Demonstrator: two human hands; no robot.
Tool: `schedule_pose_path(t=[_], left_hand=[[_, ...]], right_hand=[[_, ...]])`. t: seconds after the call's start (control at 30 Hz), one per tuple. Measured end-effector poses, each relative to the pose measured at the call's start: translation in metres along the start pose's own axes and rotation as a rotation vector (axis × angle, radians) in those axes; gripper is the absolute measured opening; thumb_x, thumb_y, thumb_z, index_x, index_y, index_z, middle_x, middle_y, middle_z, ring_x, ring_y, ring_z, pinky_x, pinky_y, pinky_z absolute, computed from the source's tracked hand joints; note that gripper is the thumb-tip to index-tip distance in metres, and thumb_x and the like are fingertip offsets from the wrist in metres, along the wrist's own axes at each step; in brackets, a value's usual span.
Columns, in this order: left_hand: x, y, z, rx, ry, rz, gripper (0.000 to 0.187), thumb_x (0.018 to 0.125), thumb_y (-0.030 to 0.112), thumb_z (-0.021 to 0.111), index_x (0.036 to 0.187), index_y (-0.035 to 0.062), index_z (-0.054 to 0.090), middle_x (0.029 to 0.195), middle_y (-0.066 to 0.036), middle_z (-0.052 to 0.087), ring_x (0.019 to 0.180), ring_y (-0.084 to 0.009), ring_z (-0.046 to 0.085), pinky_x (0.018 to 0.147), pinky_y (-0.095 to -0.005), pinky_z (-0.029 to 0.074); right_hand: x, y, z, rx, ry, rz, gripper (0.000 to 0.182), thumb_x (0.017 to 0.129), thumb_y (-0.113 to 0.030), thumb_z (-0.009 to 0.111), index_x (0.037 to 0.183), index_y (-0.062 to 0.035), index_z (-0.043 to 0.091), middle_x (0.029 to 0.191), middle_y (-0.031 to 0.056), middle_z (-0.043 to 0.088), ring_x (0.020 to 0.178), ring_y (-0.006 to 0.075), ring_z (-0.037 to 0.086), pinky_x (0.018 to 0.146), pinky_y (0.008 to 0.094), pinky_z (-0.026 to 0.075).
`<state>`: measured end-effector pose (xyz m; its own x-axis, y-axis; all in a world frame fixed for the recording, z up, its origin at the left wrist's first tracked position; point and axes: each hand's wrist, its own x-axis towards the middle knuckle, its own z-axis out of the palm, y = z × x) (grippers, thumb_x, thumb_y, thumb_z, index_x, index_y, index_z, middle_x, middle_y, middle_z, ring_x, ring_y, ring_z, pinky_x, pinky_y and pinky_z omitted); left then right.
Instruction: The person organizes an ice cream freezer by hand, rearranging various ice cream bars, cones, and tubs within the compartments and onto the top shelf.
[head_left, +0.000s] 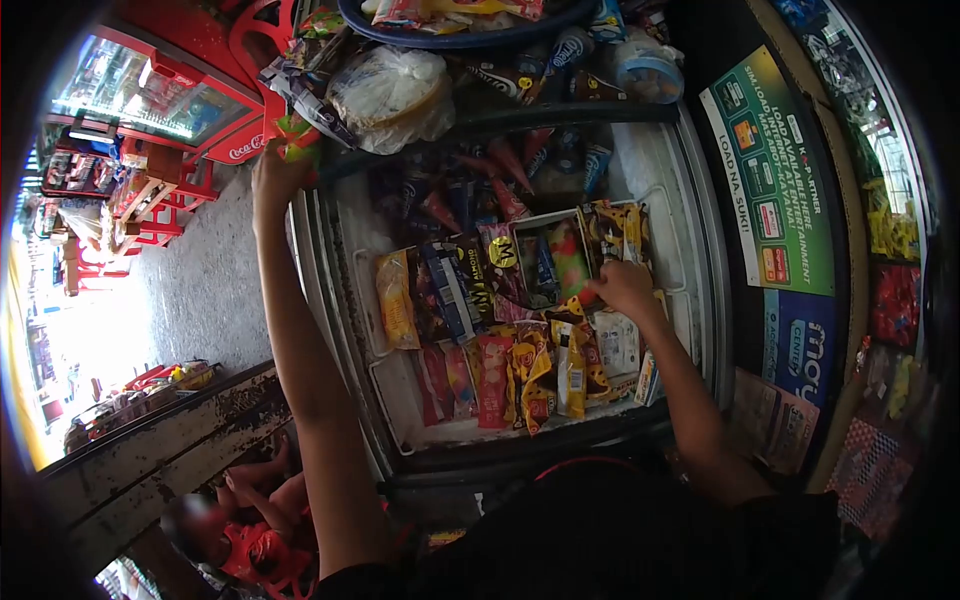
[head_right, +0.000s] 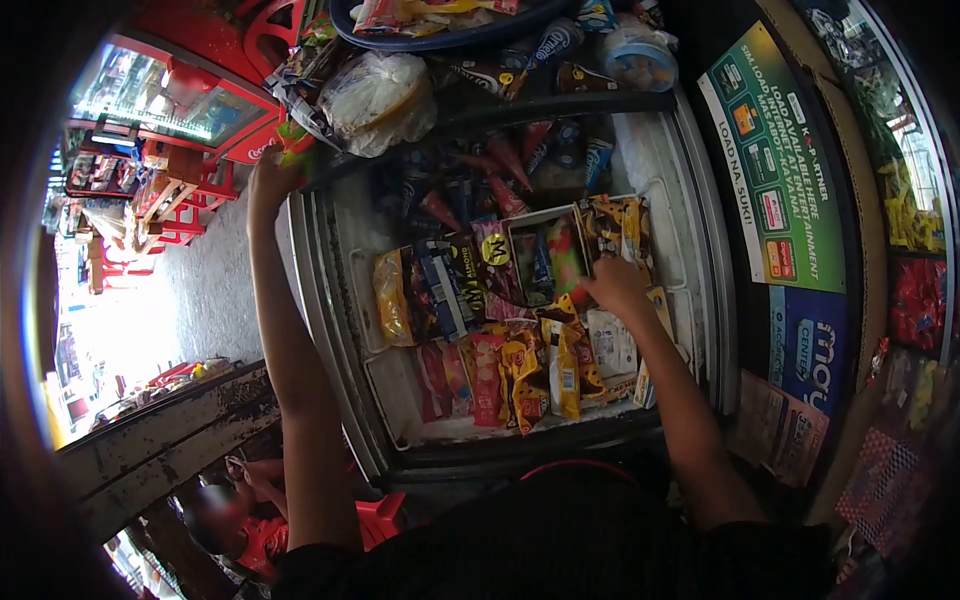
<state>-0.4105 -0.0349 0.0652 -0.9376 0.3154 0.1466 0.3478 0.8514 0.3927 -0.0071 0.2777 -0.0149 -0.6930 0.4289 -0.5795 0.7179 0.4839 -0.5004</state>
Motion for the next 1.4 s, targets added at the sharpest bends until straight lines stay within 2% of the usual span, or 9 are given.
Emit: schedule_pose_path(t=[0.07, 0.43, 0.67, 0.87, 0.97, 1.1, 1.17, 1.23, 1.4], left_hand=[[-0.004, 0.004, -0.015, -0.048, -0.097, -0.034, 0.054, 0.068, 0.032, 0.066, 0.113, 0.0044, 0.06, 0.098, -0.022, 0.065, 0.095, -0.0318, 0.063, 0.083, -0.0403, 0.047], [-0.192, 0.075, -0.079, -0.471, -0.362, -0.2, 0.036, 0.086, 0.024, 0.058, 0.115, 0.0029, 0.06, 0.074, -0.001, 0.062, 0.054, -0.0041, 0.051, 0.044, -0.0179, 0.036], [-0.259, 0.103, 0.015, -1.038, -0.885, -0.259, 0.037, 0.083, 0.007, 0.054, 0.119, -0.0001, 0.056, 0.089, -0.005, 0.064, 0.072, -0.0074, 0.054, 0.066, -0.0229, 0.045], [-0.265, 0.158, 0.063, -0.834, -0.687, -0.13, 0.038, 0.079, 0.006, 0.057, 0.116, -0.0016, 0.056, 0.086, -0.012, 0.06, 0.069, -0.0187, 0.057, 0.063, -0.0298, 0.046], [-0.267, 0.19, 0.083, -0.511, -0.364, 0.097, 0.03, 0.081, 0.007, 0.057, 0.11, 0.0001, 0.058, 0.087, -0.015, 0.058, 0.073, -0.0266, 0.061, 0.064, -0.034, 0.047], [-0.282, 0.196, 0.169, -0.551, -0.157, 0.118, 0.031, 0.079, 0.005, 0.059, 0.11, 0.0005, 0.056, 0.102, -0.022, 0.05, 0.08, -0.0404, 0.058, 0.073, -0.0471, 0.048], [-0.282, 0.187, 0.2, -0.515, -0.169, 0.145, 0.031, 0.08, 0.006, 0.059, 0.11, 0.0004, 0.056, 0.104, -0.023, 0.05, 0.083, -0.0414, 0.058, 0.074, -0.0468, 0.048], [-0.28, 0.186, 0.201, -0.364, -0.672, 0.081, 0.032, 0.081, 0.007, 0.058, 0.112, 0.0001, 0.053, 0.108, -0.026, 0.05, 0.093, -0.0431, 0.056, 0.078, -0.0475, 0.049], [-0.254, 0.194, 0.205, -0.257, -0.695, 0.096, 0.043, 0.082, 0.006, 0.056, 0.123, 0.0036, 0.045, 0.112, -0.028, 0.048, 0.102, -0.0453, 0.054, 0.08, -0.0485, 0.049]], right_hand=[[-0.003, -0.023, 0.003, -0.592, 0.028, -0.019, 0.024, 0.08, -0.026, 0.068, 0.082, -0.0026, 0.064, 0.078, 0.0144, 0.065, 0.077, 0.0309, 0.066, 0.063, 0.0415, 0.052], [0.09, 0.009, 0.122, -0.639, 0.129, -0.402, 0.05, 0.071, -0.013, 0.069, 0.119, -0.0099, 0.055, 0.097, 0.0198, 0.061, 0.091, 0.0363, 0.061, 0.079, 0.0428, 0.051], [0.059, -0.006, 0.026, 0.095, -0.435, -0.229, 0.055, 0.063, -0.021, 0.08, 0.114, -0.0106, 0.062, 0.107, 0.0096, 0.064, 0.097, 0.0187, 0.06, 0.085, 0.029, 0.048], [0.08, -0.044, -0.034, 0.185, -0.154, -0.388, 0.054, 0.073, -0.018, 0.076, 0.124, -0.0145, 0.058, 0.111, 0.01, 0.063, 0.102, 0.019, 0.059, 0.087, 0.0292, 0.047], [0.095, -0.05, -0.04, 0.353, -0.034, -0.247, 0.059, 0.074, -0.016, 0.074, 0.129, -0.0124, 0.054, 0.099, 0.0114, 0.066, 0.058, 0.0122, 0.06, 0.055, 0.0277, 0.05], [0.131, -0.021, -0.009, 0.565, 0.042, -0.211, 0.045, 0.077, -0.02, 0.07, 0.12, -0.0093, 0.06, 0.088, 0.0133, 0.067, 0.064, 0.0184, 0.065, 0.06, 0.0333, 0.052], [0.132, -0.02, -0.008, 0.326, 0.053, -0.246, 0.037, 0.076, -0.02, 0.07, 0.111, -0.0071, 0.063, 0.087, 0.017, 0.066, 0.07, 0.0236, 0.066, 0.065, 0.0368, 0.052], [0.125, -0.015, -0.005, -0.046, 0.029, -0.225, 0.019, 0.076, -0.014, 0.064, 0.084, 0.0019, 0.066, 0.087, 0.0249, 0.064, 0.085, 0.0348, 0.064, 0.078, 0.0458, 0.05], [0.107, 0.008, 0.055, -0.594, 0.053, -0.265, 0.033, 0.078, -0.008, 0.059, 0.11, -0.0027, 0.058, 0.08, 0.0184, 0.066, 0.08, 0.0321, 0.066, 0.064, 0.044, 0.053]])
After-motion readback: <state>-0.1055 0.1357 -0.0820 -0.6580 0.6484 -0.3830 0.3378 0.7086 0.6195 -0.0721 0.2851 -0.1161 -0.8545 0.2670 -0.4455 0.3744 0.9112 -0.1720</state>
